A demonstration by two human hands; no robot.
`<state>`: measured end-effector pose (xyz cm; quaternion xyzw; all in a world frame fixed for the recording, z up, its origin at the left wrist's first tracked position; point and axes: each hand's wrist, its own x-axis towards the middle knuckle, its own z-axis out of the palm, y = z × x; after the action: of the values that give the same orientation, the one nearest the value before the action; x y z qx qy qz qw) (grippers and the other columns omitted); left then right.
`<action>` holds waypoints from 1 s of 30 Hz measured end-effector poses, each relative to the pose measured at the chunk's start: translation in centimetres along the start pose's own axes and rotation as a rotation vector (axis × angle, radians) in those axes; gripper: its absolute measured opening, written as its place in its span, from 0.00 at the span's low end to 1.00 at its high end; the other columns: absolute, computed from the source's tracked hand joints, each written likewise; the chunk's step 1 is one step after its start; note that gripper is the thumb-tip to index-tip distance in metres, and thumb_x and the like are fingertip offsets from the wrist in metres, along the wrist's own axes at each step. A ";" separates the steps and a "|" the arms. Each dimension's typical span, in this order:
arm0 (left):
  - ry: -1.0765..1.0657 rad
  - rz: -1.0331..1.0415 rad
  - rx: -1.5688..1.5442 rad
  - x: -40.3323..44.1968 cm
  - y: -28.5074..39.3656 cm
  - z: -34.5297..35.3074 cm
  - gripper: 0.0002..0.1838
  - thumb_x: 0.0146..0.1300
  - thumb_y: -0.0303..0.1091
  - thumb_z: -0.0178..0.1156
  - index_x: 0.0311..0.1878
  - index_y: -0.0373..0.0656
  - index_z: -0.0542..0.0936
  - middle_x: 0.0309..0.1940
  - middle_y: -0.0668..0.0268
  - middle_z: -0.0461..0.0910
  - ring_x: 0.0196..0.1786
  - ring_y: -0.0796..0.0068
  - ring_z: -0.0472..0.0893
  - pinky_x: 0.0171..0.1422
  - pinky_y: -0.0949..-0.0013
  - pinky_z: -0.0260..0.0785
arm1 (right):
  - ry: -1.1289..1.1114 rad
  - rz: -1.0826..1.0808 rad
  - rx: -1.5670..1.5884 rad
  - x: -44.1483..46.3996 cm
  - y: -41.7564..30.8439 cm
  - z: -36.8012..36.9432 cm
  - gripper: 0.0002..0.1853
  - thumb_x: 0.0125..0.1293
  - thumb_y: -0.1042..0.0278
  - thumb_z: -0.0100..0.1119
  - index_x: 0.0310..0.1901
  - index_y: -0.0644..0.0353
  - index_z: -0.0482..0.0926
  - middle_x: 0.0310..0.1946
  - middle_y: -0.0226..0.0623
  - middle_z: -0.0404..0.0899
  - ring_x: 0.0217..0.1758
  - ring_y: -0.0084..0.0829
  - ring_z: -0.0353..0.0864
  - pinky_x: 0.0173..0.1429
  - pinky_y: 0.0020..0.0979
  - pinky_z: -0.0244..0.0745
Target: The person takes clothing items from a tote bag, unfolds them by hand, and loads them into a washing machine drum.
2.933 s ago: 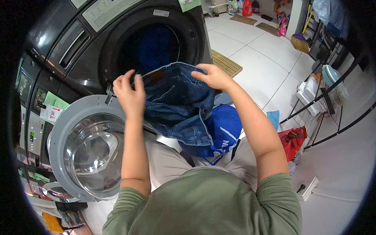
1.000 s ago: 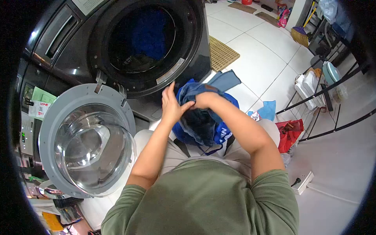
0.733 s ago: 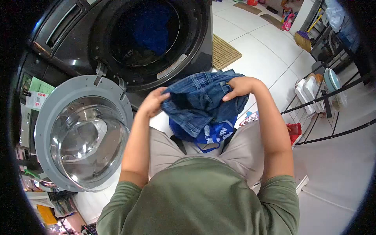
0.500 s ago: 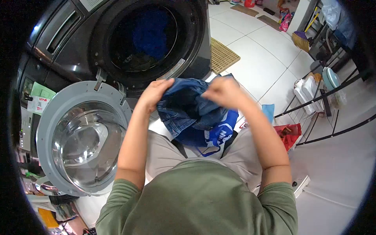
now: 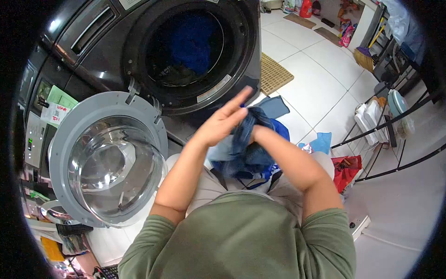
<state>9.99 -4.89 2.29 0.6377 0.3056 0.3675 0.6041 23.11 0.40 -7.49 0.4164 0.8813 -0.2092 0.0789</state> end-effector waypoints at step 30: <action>0.312 0.117 -1.218 10.5 -4.2 -7.6 0.26 0.70 0.41 0.54 0.66 0.38 0.69 0.59 0.57 0.76 0.61 0.65 0.76 0.66 0.58 0.69 | 1.652 0.098 -0.104 -4.8 4.2 -14.2 0.37 0.48 0.63 0.76 0.61 0.62 0.73 0.55 0.38 0.78 0.57 0.35 0.76 0.63 0.36 0.70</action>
<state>9.52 8.35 -0.83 0.1338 0.0907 0.5968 0.7859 29.93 5.61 5.46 0.4695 0.6448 0.2088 -0.5659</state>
